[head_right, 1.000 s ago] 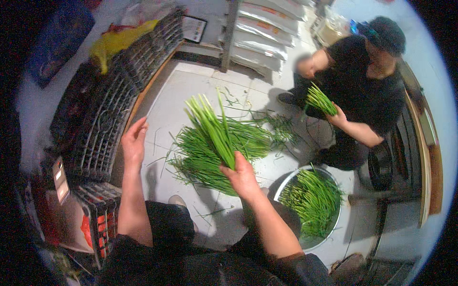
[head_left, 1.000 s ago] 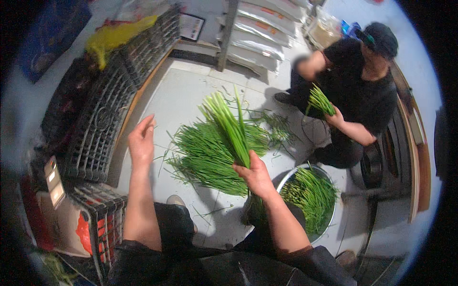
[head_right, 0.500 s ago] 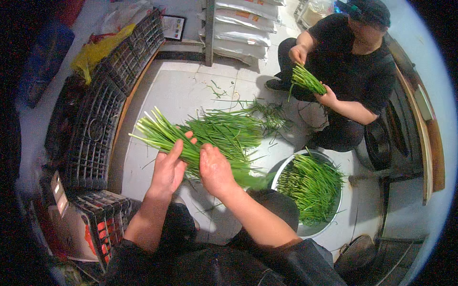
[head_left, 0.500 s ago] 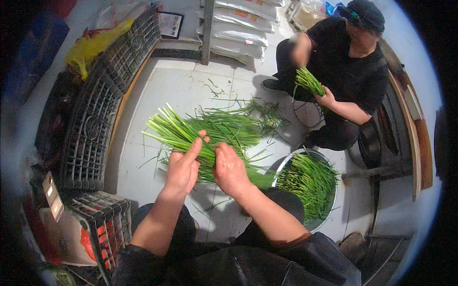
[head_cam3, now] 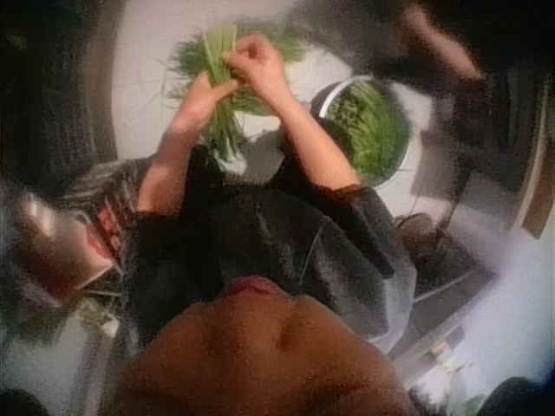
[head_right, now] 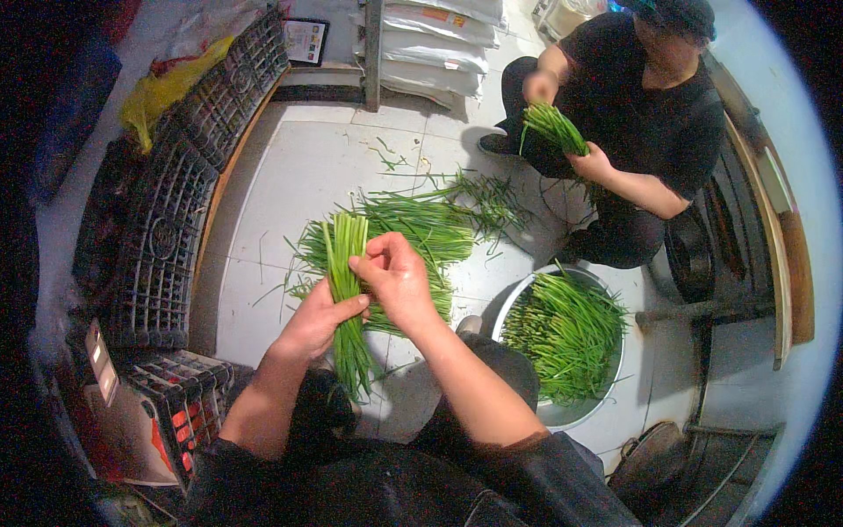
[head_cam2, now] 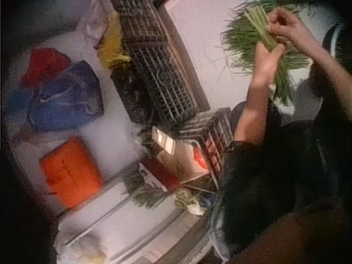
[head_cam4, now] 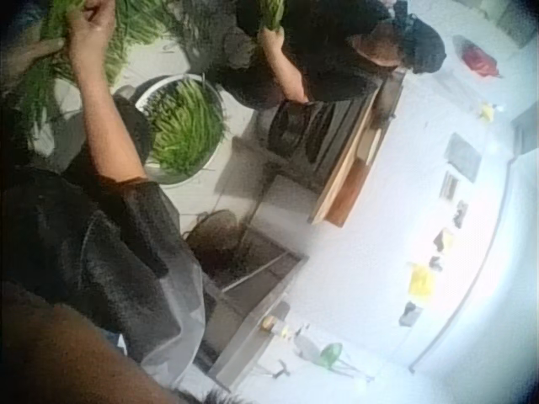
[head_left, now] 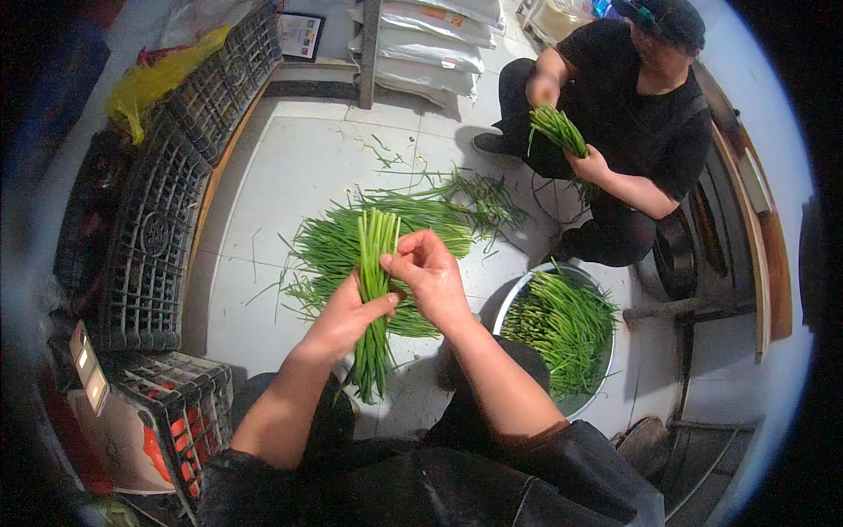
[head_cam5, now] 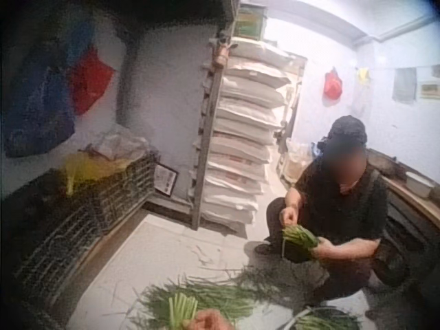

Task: The person sorts green vegetables by hand, separating stems and placing them into a metal bowl. Another person nearby also sorts vegetables into a separate bowl.

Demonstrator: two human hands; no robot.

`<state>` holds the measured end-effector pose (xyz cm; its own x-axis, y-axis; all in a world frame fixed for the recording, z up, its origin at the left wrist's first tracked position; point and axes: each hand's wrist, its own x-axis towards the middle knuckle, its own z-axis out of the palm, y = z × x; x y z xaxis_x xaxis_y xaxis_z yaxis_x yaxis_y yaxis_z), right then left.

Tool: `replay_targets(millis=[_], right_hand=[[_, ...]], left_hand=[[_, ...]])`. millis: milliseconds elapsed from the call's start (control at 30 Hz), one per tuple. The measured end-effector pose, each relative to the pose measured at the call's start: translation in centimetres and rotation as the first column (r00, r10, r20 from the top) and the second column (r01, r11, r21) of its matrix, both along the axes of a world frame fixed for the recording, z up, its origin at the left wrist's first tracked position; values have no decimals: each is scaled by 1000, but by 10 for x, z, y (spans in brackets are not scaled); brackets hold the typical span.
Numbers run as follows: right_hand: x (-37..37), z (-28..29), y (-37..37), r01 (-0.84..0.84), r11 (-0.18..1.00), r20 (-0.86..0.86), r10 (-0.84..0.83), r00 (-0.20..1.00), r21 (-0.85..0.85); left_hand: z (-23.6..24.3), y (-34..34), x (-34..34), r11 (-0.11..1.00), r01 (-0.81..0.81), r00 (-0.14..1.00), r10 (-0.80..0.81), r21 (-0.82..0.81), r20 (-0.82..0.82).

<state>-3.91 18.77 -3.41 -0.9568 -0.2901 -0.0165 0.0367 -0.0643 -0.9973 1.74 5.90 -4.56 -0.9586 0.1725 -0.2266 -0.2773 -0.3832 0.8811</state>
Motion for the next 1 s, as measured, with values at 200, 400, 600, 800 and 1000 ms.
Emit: replay_targets(millis=[200,400,600,800,1000], right_hand=[[-8,6,11,-49,961,172,99,980,-273],[-15,3,22,3,968,113,26,993,-250],[-46,10,54,476,825,222,-424,878,-305],[-19,2,30,7,998,94,-1,996,-63],[-6,-8,9,-40,988,2,41,999,-149]], left_hand=[[12,-15,1,940,56,979,-118,338,165],[15,-16,0,962,55,979,-105,268,177],[13,-22,2,988,69,990,-85,135,110],[11,-18,-1,989,-74,996,66,128,67],[4,-8,0,977,-140,990,135,-163,-41]])
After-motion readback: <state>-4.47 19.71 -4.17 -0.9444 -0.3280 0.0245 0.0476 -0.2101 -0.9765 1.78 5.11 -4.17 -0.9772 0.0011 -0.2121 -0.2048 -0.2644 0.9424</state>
